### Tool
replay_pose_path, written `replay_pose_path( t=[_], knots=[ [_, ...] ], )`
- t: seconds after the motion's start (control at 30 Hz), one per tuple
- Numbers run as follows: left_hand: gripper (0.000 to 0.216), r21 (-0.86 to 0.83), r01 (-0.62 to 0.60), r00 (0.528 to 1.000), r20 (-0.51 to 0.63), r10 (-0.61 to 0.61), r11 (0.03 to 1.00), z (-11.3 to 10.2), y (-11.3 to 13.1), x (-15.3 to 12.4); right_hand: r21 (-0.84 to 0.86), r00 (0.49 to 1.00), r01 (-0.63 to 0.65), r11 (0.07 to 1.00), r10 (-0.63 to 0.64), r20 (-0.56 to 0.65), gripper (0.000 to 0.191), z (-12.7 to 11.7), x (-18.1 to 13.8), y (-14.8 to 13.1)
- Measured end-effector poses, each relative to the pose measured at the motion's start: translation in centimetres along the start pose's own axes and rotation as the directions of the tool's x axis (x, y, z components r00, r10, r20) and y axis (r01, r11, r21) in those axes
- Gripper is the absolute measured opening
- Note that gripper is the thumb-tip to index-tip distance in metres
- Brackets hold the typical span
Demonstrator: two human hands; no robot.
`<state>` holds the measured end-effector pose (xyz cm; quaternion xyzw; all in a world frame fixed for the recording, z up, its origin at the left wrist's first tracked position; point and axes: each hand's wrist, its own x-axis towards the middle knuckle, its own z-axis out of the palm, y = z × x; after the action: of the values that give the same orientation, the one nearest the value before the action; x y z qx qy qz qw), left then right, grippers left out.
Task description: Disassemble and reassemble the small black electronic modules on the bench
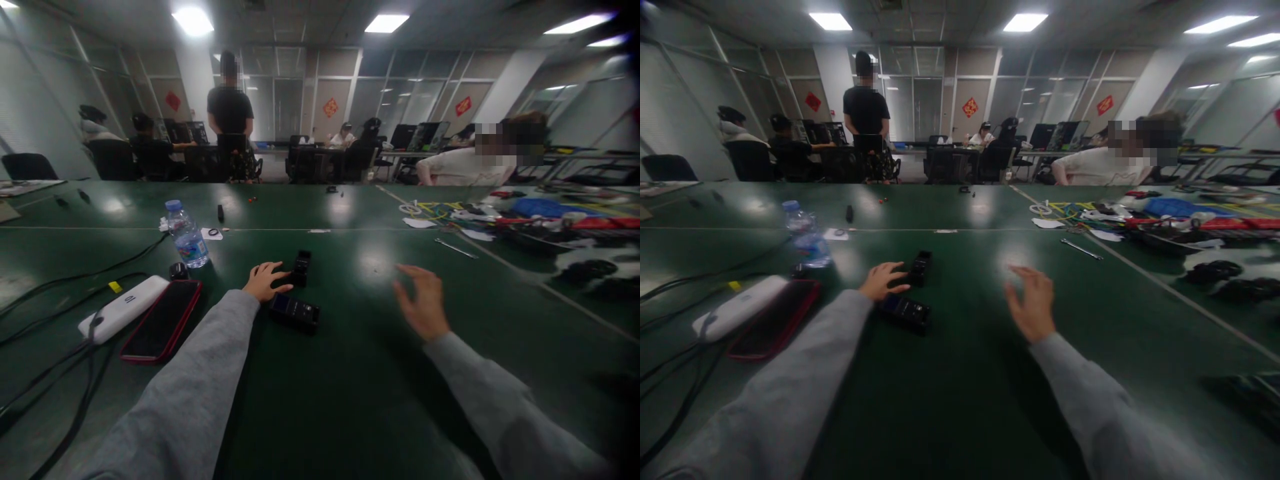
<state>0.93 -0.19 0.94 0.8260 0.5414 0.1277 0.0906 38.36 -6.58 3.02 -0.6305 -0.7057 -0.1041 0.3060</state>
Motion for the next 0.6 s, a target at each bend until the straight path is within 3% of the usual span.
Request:
replay_pose_path(
  t=[0.13,0.23,0.3,0.37,0.47,0.6],
  knots=[
    [0.039,-0.017,-0.052,0.999,-0.011,0.051,0.999,0.1,-0.1,0.1,0.217,0.962,0.211,0.953,-0.242,0.127,0.051,5.5,3.6,-8.6],
    [0.036,-0.031,-0.041,0.998,-0.04,0.04,0.999,0.3,-0.3,0.3,0.271,0.942,0.187,0.944,-0.251,0.223,0.049,8.5,5.7,-13.1],
    [0.038,-0.059,-0.028,0.998,-0.057,0.025,0.998,0.3,-0.3,0.4,0.29,0.937,0.15,0.945,-0.23,0.264,0.052,9.1,6.0,-14.1],
    [0.04,-0.086,-0.026,0.998,-0.063,0.021,0.996,0.2,-0.4,0.4,0.319,0.938,0.137,0.938,-0.226,0.262,0.054,8.5,5.4,-13.6],
    [0.04,-0.107,-0.031,0.998,-0.057,0.025,0.994,0.2,-0.5,0.5,0.354,0.922,0.179,0.918,-0.282,0.266,0.048,6.3,3.0,-10.9],
    [0.04,-0.119,-0.034,0.998,-0.063,0.026,0.992,0.3,-0.7,0.5,0.314,0.918,0.184,0.932,-0.277,0.284,0.045,2.4,-2.1,-2.7]
  ],
)
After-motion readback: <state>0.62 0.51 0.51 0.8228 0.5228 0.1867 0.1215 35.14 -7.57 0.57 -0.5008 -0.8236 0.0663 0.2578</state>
